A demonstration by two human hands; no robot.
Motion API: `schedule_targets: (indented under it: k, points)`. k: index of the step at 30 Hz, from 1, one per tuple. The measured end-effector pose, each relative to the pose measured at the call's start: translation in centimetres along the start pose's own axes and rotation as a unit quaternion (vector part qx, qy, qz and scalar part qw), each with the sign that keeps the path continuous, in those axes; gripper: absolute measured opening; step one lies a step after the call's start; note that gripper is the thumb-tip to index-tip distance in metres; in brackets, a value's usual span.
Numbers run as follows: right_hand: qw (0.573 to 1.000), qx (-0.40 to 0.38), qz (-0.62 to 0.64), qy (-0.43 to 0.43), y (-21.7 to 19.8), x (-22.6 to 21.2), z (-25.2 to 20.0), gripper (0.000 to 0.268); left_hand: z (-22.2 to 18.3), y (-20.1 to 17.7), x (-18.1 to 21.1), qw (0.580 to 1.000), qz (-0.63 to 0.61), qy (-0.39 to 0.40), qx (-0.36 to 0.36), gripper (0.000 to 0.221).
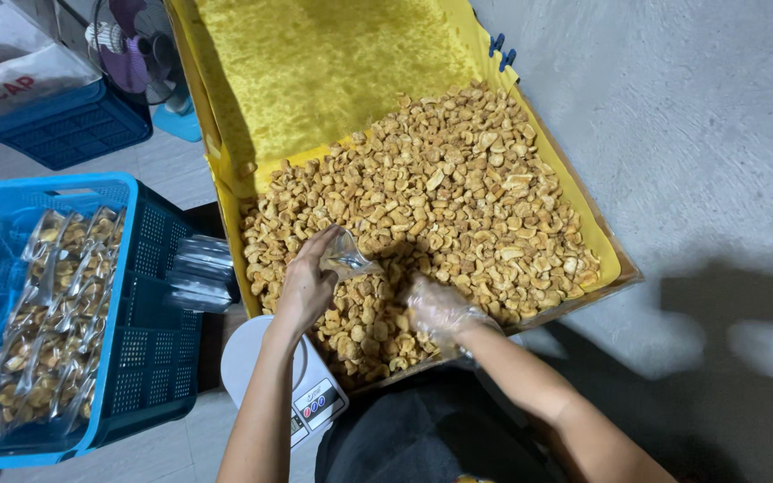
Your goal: The person packages snacks by filling plastic bags from a large container, weighing them on a digital scale, and placing the filled bags into a blue crate.
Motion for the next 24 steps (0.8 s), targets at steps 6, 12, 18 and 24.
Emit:
schedule_targets:
  k: [6, 12, 18, 24]
  points:
    - [0.726, -0.034, 0.675, -0.124, -4.5, 2.1, 3.3, 0.028, 1.3, 0.6, 0.7, 0.998, 0.016, 0.068, -0.005, 0.064]
    - [0.528, -0.136, 0.755, -0.365, -17.7, -6.5, -3.0, 0.033, 3.3, 2.9, 2.3, 0.968, -0.175, -0.125, -0.133, 0.074]
    - [0.505, -0.001, 0.846, -0.171, -19.2, -8.7, -1.2, 0.045, 7.0, 6.0, 0.0, 0.972, -0.195, -0.105, -0.082, 0.077]
    - [0.616, 0.079, 0.764, -0.178, -19.1, -8.7, 0.0, 0.045, 6.9, 5.6, -0.2, 0.962, -0.250, -0.082, -0.067, 0.074]
Point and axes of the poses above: each hand's wrist, its own z-axis towards the middle knuckle, its own y-axis out of the palm, x = y × z, the point moved 6 cm from there along z, towards the middle knuckle, and after that the axes turned 8 degrees about y, right-handed, at the moved point
